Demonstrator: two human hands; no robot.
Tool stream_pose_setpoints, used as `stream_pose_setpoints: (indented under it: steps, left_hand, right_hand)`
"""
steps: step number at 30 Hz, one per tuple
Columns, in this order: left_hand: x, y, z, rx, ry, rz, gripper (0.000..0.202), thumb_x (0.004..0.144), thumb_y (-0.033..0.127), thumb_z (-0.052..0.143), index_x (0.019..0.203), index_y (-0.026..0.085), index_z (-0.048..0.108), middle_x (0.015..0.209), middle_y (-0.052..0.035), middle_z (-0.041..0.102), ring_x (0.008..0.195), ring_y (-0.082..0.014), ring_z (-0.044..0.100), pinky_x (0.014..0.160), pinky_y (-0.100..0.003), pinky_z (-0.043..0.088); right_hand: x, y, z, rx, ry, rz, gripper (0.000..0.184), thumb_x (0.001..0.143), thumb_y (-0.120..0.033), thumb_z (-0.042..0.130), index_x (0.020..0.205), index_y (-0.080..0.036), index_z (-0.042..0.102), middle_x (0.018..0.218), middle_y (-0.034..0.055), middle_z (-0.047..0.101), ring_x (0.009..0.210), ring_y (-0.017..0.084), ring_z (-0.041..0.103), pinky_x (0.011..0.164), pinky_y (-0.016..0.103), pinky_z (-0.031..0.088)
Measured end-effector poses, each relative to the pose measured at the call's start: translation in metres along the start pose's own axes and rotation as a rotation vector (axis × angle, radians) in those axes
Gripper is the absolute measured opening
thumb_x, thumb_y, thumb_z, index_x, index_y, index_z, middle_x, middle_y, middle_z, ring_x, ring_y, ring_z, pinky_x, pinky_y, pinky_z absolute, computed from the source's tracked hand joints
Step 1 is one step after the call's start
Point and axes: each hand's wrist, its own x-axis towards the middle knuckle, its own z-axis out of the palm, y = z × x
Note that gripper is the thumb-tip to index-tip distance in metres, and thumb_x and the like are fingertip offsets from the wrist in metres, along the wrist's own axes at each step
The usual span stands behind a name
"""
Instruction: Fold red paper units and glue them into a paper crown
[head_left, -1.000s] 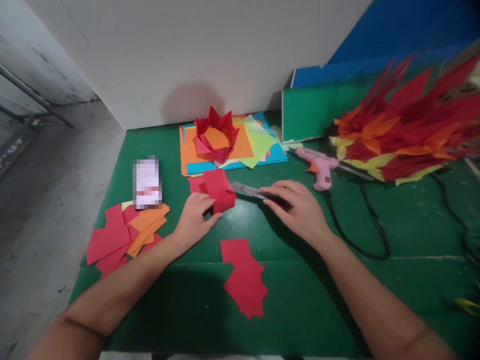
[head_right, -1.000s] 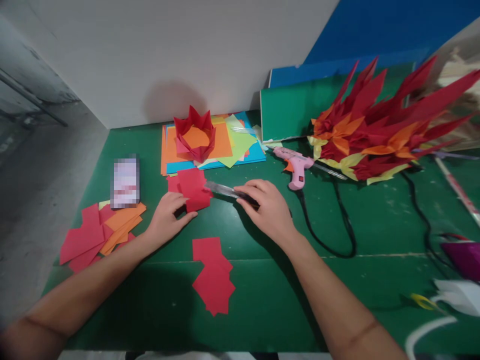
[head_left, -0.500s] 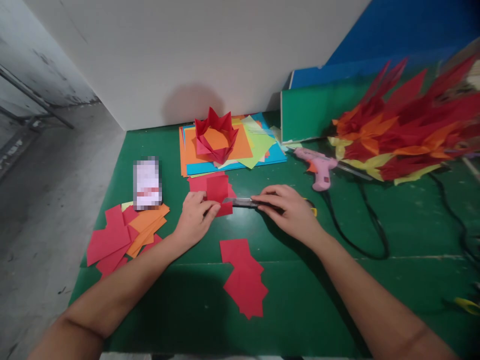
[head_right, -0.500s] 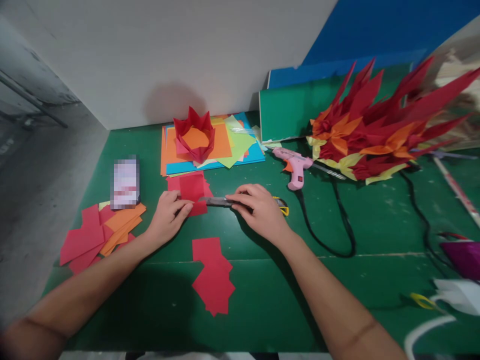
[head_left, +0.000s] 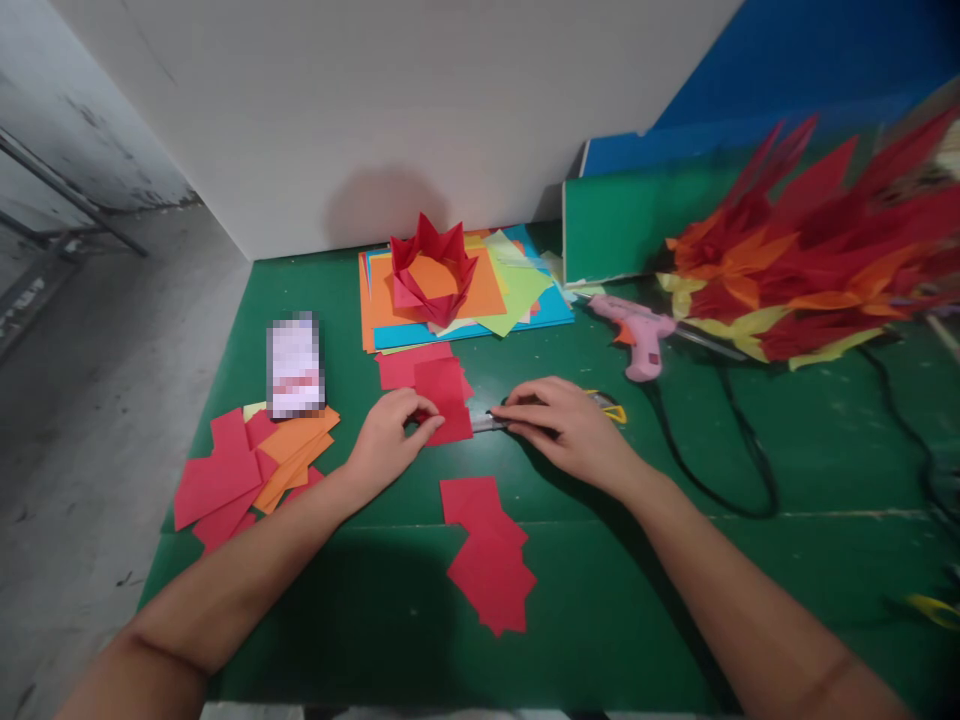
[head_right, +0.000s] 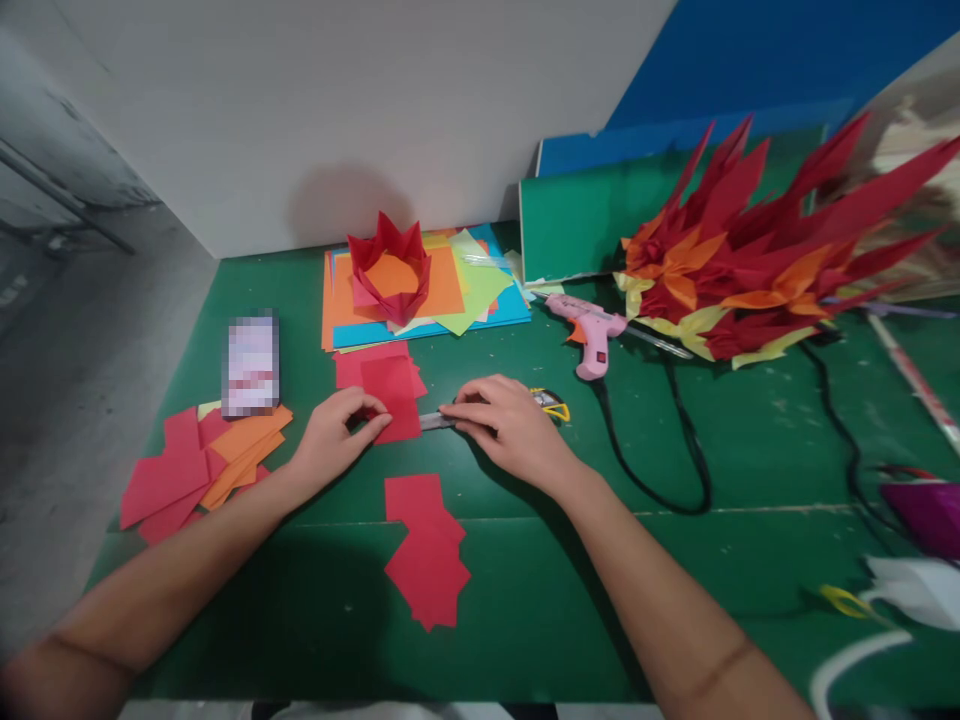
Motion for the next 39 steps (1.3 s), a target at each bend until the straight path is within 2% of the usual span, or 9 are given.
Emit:
stream_pose_setpoints:
  steps: [5, 9, 18, 20, 24, 27, 30, 33, 39]
  left_hand:
    - [-0.001, -0.004, 0.001, 0.062, 0.026, 0.036, 0.009, 0.082, 0.014, 0.062, 0.089, 0.019, 0.062, 0.083, -0.0016, 0.066, 0.077, -0.0157, 0.056, 0.073, -0.030, 0.045]
    - [-0.001, -0.005, 0.001, 0.043, -0.005, 0.075, 0.013, 0.084, 0.009, 0.057, 0.084, 0.018, 0.066, 0.076, -0.0005, 0.064, 0.071, -0.0139, 0.055, 0.068, -0.027, 0.044]
    - [-0.003, -0.009, 0.004, 0.152, 0.029, 0.141, 0.018, 0.090, 0.022, 0.056, 0.093, 0.018, 0.073, 0.066, -0.0009, 0.050, 0.066, -0.0142, 0.050, 0.059, -0.025, 0.042]
    - [-0.004, -0.008, 0.004, 0.248, 0.057, 0.180, 0.020, 0.090, 0.026, 0.055, 0.091, 0.018, 0.074, 0.073, -0.0039, 0.052, 0.072, -0.0169, 0.051, 0.064, -0.029, 0.044]
    - [-0.007, -0.001, 0.001, 0.461, 0.145, 0.163, 0.020, 0.088, 0.027, 0.057, 0.100, 0.024, 0.072, 0.109, -0.0123, 0.055, 0.094, -0.0249, 0.051, 0.081, -0.043, 0.044]
    - [-0.009, 0.001, 0.000, 0.504, 0.176, 0.213, 0.027, 0.089, 0.020, 0.054, 0.111, 0.029, 0.068, 0.124, -0.0118, 0.053, 0.111, -0.0285, 0.050, 0.092, -0.048, 0.041]
    - [-0.007, -0.005, 0.002, 0.393, 0.038, 0.369, 0.036, 0.091, 0.009, 0.043, 0.112, 0.027, 0.065, 0.128, -0.0079, 0.057, 0.122, -0.0258, 0.048, 0.096, -0.046, 0.043]
    - [-0.005, -0.015, 0.005, 0.259, -0.103, 0.423, 0.043, 0.089, 0.003, 0.035, 0.120, 0.020, 0.060, 0.123, -0.0080, 0.063, 0.117, -0.0206, 0.056, 0.095, -0.041, 0.049]
    - [-0.002, -0.024, 0.005, 0.187, -0.152, 0.410, 0.045, 0.087, 0.000, 0.036, 0.122, 0.016, 0.058, 0.125, -0.0099, 0.062, 0.118, -0.0199, 0.057, 0.099, -0.043, 0.049]
  right_hand:
    - [0.000, -0.002, 0.003, -0.039, -0.026, -0.026, 0.025, 0.093, -0.024, 0.050, 0.107, -0.027, 0.070, 0.097, 0.0076, 0.065, 0.090, 0.021, 0.055, 0.075, 0.036, 0.043]
    - [0.000, -0.003, 0.005, -0.065, -0.027, -0.049, 0.027, 0.094, -0.024, 0.047, 0.108, -0.030, 0.070, 0.099, 0.0073, 0.064, 0.092, 0.021, 0.055, 0.076, 0.036, 0.043]
    - [-0.002, 0.007, 0.001, -0.131, -0.027, -0.081, 0.031, 0.096, -0.022, 0.042, 0.110, -0.030, 0.069, 0.100, 0.0087, 0.064, 0.093, 0.022, 0.055, 0.078, 0.037, 0.044]
    - [-0.003, 0.009, 0.000, -0.126, -0.043, -0.077, 0.032, 0.096, -0.022, 0.041, 0.111, -0.030, 0.068, 0.101, 0.0084, 0.064, 0.093, 0.021, 0.055, 0.078, 0.037, 0.044]
    - [-0.002, 0.010, 0.000, -0.122, -0.046, -0.081, 0.032, 0.096, -0.023, 0.041, 0.110, -0.030, 0.069, 0.100, 0.0086, 0.064, 0.093, 0.021, 0.056, 0.078, 0.037, 0.044]
    - [-0.002, 0.009, 0.000, -0.119, -0.044, -0.083, 0.033, 0.096, -0.023, 0.040, 0.110, -0.030, 0.069, 0.099, 0.0087, 0.063, 0.092, 0.021, 0.055, 0.077, 0.037, 0.044]
    - [-0.002, 0.009, 0.000, -0.114, -0.041, -0.081, 0.032, 0.096, -0.023, 0.041, 0.110, -0.030, 0.069, 0.099, 0.0087, 0.063, 0.091, 0.021, 0.055, 0.077, 0.037, 0.043]
    - [-0.002, 0.010, 0.002, -0.106, -0.027, -0.080, 0.032, 0.096, -0.022, 0.042, 0.108, -0.029, 0.070, 0.099, 0.0091, 0.063, 0.092, 0.021, 0.054, 0.078, 0.037, 0.043]
    - [0.001, 0.013, 0.003, -0.082, -0.044, -0.093, 0.033, 0.095, -0.021, 0.041, 0.109, -0.031, 0.070, 0.096, 0.0086, 0.062, 0.088, 0.020, 0.054, 0.076, 0.036, 0.044]
